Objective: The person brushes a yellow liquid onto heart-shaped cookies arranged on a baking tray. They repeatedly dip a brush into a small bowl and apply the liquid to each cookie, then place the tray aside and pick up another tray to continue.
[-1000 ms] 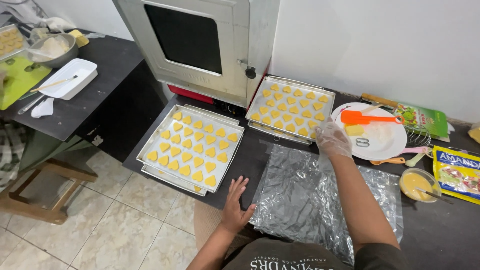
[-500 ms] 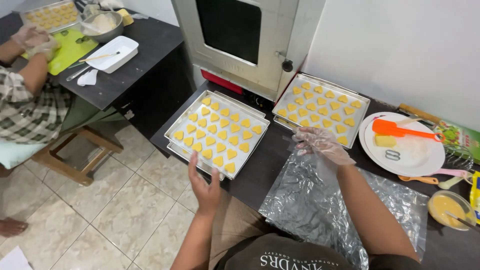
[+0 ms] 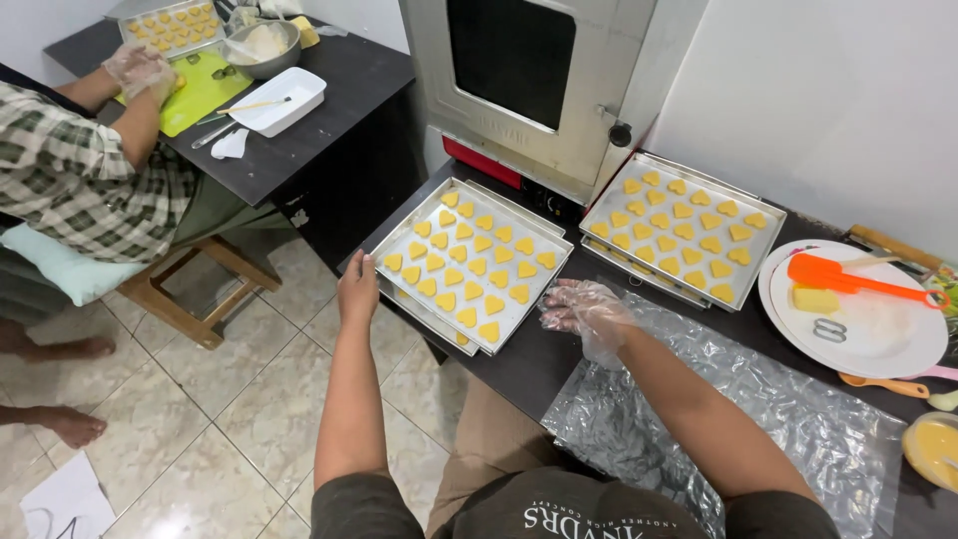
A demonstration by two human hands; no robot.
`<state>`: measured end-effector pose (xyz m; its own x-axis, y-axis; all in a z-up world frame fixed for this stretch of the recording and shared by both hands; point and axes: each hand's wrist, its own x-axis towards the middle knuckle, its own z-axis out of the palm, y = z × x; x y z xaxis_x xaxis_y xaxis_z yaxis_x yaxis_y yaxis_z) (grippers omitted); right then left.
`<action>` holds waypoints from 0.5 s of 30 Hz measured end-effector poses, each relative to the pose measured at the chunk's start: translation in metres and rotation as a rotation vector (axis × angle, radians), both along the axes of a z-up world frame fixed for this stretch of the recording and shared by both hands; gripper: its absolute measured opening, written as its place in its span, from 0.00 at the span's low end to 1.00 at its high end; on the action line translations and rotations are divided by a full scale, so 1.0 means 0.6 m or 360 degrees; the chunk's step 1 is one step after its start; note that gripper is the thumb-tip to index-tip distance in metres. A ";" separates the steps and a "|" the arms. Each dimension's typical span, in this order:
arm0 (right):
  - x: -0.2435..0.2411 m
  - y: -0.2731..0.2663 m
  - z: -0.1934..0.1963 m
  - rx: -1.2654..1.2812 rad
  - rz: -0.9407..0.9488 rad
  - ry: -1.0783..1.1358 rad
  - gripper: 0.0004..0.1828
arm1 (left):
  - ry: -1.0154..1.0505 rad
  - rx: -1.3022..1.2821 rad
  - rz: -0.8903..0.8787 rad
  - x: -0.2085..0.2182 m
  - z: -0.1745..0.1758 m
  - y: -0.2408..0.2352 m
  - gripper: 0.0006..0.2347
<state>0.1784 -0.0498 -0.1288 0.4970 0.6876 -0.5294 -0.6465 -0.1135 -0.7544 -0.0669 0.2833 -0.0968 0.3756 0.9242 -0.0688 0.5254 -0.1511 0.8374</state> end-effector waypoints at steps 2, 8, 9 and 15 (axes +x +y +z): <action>-0.016 0.006 0.015 -0.0003 -0.0007 -0.0009 0.27 | 0.0014 -0.0004 0.0001 0.010 -0.016 0.019 0.23; -0.023 0.029 0.000 -0.0051 -0.0009 -0.0029 0.32 | 0.0133 0.0058 0.0020 0.020 -0.031 0.044 0.19; -0.026 0.031 0.003 -0.0086 -0.0001 -0.0033 0.33 | 0.0150 0.0083 0.0014 0.019 -0.031 0.043 0.16; -0.028 0.050 -0.019 -0.0092 -0.0032 -0.0101 0.22 | 0.0017 0.0043 0.0033 0.012 0.033 -0.006 0.14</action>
